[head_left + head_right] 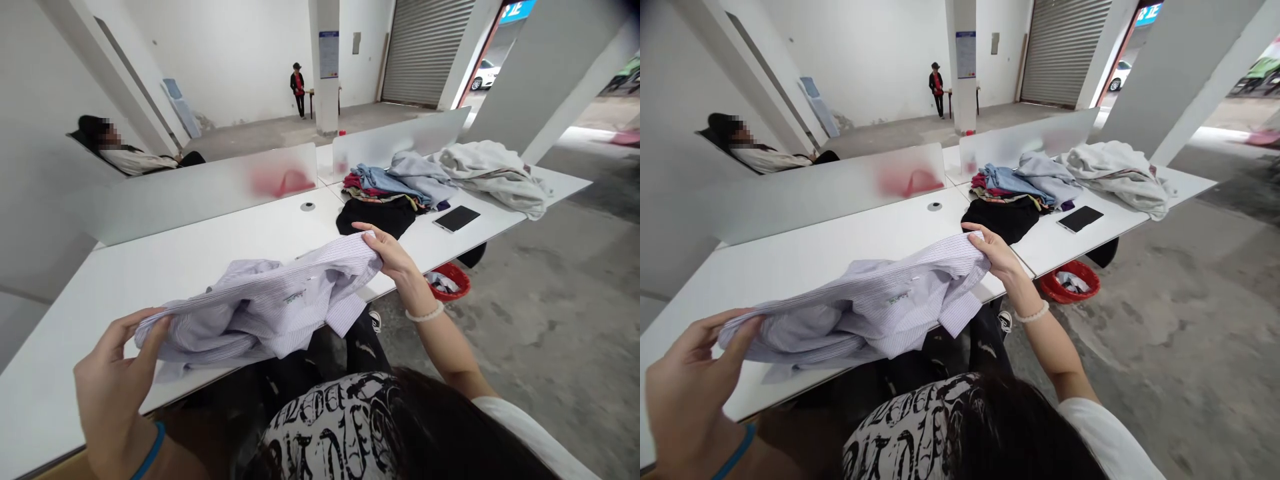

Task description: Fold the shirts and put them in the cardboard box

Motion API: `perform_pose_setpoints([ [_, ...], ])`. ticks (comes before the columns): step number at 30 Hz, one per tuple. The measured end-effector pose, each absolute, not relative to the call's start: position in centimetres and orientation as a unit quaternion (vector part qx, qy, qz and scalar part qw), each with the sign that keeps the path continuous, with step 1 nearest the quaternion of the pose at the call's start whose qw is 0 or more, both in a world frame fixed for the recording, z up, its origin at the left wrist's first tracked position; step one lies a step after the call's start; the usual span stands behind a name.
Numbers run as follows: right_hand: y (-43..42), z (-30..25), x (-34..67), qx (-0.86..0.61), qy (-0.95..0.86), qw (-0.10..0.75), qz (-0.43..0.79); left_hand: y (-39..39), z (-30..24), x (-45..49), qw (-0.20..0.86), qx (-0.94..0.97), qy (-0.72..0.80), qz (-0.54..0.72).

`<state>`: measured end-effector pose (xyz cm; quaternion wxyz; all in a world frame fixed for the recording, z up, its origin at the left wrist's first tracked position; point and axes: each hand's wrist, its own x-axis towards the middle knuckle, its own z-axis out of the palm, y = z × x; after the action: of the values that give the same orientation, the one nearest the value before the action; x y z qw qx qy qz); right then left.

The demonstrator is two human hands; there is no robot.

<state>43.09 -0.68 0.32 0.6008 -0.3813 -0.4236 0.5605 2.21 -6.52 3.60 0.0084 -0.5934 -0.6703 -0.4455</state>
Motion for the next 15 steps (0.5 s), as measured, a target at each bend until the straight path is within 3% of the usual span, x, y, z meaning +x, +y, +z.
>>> perform_pose_setpoints([
  [4, -0.6, 0.2, 43.1, -0.364, -0.411, 0.600, 0.581, -6.2, 3.1, 2.1, -0.002, -0.571, -0.638, -0.516],
  [7, -1.0, 0.0, 43.4, -0.385, -0.498, 0.574, 0.523, -5.6, 3.2, 2.4, 0.000, -0.554, -0.626, -0.549],
  [11, -2.3, -0.4, 43.1, -0.436, -0.740, 0.400, 0.320, -4.3, 3.7, 3.3, 0.038, -0.559, -0.613, -0.557],
  [15, -3.0, -0.9, 42.2, -0.484, -0.837, 0.244, 0.080, -2.8, 4.1, 4.7, 0.138, -0.614, -0.585, -0.511],
])
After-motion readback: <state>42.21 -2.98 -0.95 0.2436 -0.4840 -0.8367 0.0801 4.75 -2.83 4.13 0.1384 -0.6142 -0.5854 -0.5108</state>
